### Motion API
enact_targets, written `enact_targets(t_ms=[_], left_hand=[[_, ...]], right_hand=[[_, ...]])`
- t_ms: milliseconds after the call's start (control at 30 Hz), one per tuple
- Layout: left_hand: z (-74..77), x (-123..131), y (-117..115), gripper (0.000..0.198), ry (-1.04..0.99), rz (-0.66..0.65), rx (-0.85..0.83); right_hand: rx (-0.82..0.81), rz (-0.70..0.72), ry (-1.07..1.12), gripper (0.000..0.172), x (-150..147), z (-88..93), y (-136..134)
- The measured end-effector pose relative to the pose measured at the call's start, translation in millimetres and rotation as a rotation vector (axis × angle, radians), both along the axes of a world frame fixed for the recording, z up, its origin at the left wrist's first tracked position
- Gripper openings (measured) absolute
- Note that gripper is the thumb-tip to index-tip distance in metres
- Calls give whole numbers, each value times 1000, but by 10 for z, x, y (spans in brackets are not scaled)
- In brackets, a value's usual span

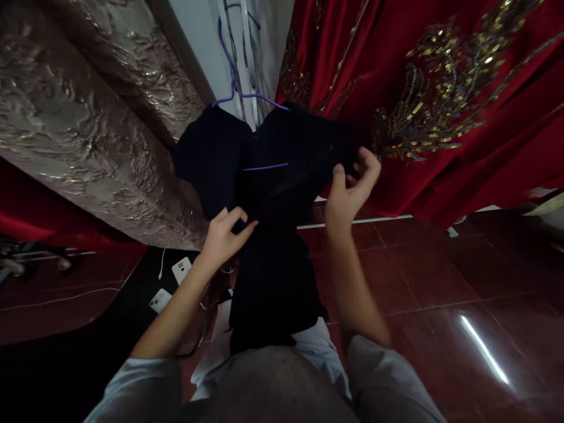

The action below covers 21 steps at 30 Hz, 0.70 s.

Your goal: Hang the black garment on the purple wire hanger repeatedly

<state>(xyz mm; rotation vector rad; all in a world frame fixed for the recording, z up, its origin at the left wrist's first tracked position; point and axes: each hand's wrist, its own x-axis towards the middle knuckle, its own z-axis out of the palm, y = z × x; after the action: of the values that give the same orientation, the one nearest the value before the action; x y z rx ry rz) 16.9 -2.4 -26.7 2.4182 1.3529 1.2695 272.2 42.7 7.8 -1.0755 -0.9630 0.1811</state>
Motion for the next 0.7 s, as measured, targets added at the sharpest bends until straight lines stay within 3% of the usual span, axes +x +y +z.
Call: enact_targets(t_ms=[33, 100, 167, 267, 333, 467, 700], left_hand=[[-69, 67, -60, 9, -95, -14, 1], [-194, 232, -160, 13, -308, -3, -14], [-296, 399, -239, 32, -531, 21, -43], [-393, 562, -336, 55, -819, 51, -60], [-418, 583, -391, 60, -928, 70, -71], [-422, 499, -453, 53, -951, 111, -114], [-427, 474, -474, 25, -906, 122, -97]], right_hand=[[65, -152, 13, 38, -135, -108, -163], [66, -253, 107, 28, -457, -335, -493], [-106, -10, 191, 16, -775, -520, -742], [-334, 455, 117, 19, -1089, -606, -883], [-385, 533, 66, 20, -1161, -559, -882], [-352, 525, 92, 15, -1129, -463, -897], [-411, 635, 150, 14, -1087, -522, -937]])
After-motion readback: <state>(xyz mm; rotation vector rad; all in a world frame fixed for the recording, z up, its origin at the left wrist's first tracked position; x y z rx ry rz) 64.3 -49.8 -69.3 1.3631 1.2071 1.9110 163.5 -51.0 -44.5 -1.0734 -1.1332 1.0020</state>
